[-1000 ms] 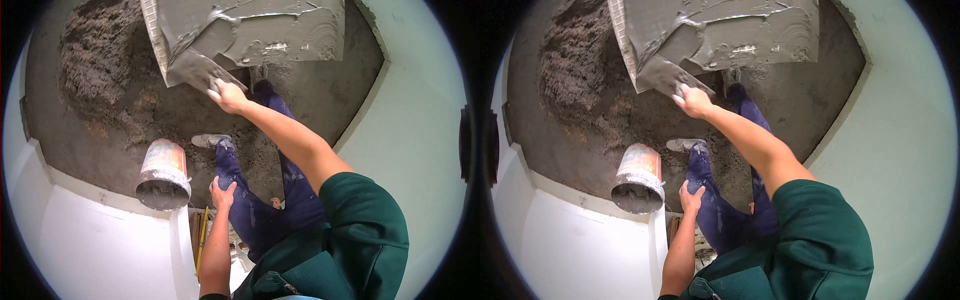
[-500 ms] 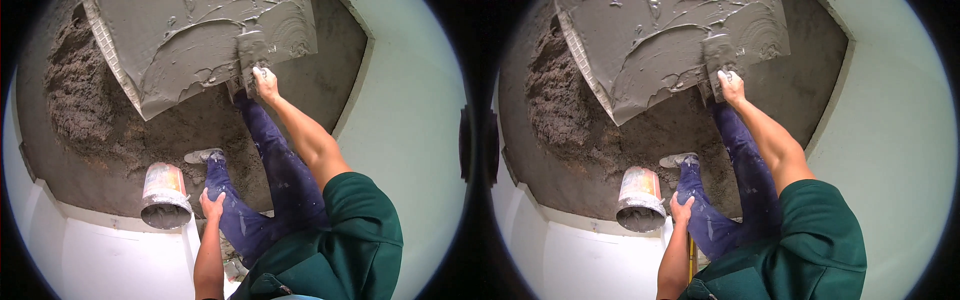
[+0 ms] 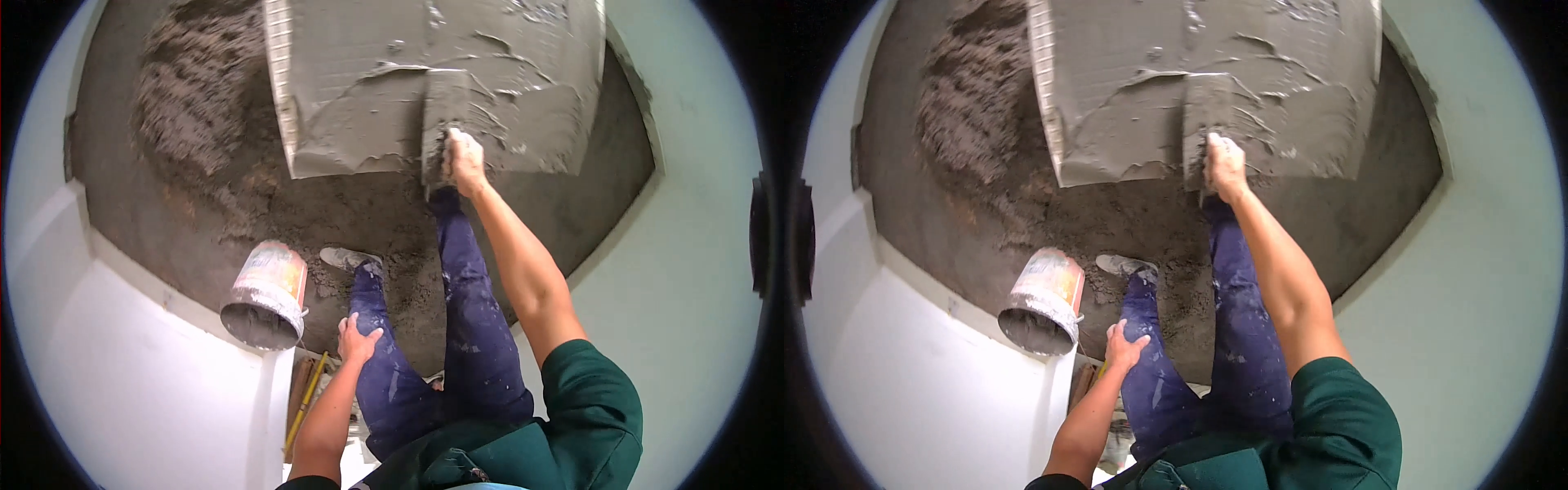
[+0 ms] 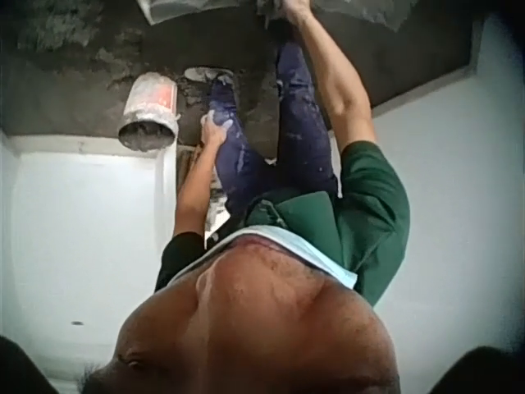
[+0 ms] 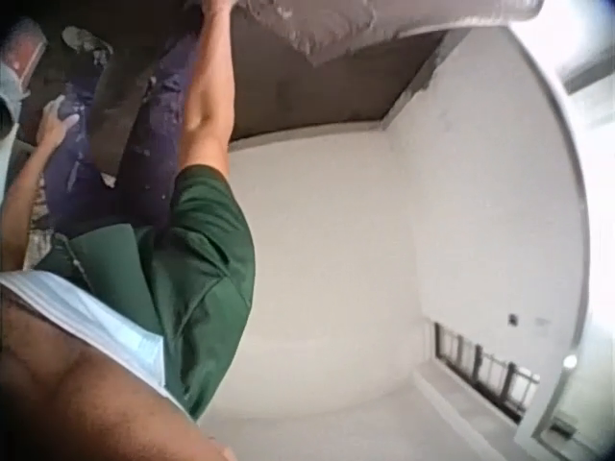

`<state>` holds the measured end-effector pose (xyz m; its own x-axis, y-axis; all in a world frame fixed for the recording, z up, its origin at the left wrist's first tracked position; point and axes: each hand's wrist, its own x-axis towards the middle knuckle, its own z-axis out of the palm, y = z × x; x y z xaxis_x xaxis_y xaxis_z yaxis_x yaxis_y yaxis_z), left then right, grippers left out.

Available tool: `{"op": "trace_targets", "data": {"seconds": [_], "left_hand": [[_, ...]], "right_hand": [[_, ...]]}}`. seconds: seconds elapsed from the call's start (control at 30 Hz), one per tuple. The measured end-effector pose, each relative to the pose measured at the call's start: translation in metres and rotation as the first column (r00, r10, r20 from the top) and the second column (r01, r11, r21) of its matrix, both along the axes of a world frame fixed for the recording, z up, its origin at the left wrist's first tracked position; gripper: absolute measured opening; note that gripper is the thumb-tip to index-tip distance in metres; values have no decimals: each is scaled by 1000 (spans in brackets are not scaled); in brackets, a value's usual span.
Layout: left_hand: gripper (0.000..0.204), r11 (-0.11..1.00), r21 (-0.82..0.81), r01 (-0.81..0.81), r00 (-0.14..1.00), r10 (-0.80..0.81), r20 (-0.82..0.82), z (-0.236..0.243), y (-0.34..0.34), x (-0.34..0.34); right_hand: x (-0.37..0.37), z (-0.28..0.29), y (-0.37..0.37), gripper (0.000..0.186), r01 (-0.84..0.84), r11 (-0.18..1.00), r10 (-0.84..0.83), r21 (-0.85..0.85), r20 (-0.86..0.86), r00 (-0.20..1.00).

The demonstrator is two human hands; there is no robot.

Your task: Applying and spreading mortar on the back of a floor tile using a trowel.

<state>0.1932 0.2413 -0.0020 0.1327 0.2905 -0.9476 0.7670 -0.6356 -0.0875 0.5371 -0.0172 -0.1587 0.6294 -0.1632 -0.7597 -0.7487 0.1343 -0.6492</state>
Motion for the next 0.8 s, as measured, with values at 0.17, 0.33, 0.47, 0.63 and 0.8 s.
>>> {"op": "trace_targets", "data": {"seconds": [0.17, 0.33, 0.47, 0.63, 0.8], "left_hand": [[86, 995, 31, -92, 990, 95, -103, 2, -27, -7], [88, 983, 73, -167, 969, 177, -170, 8, -36, -32], [88, 972, 21, -233, 954, 233, -186, -1, -58, -30], [89, 953, 27, -302, 904, 296, -307, -3, -68, -25], [89, 938, 87, -337, 901, 348, -258, -7, -90, -10]], "right_hand": [[34, -7, 99, 40, -504, 864, 502, 21, 47, 863], [60, 34, 136, 50, -836, -179, 982, -519, -149, -118], [105, 39, 139, 45, -618, -442, 897, -651, -325, -299], [189, 46, 159, 48, -536, -436, 895, -723, -411, -174], [310, 44, 154, 58, -558, -286, 949, -779, -309, -56]]}}
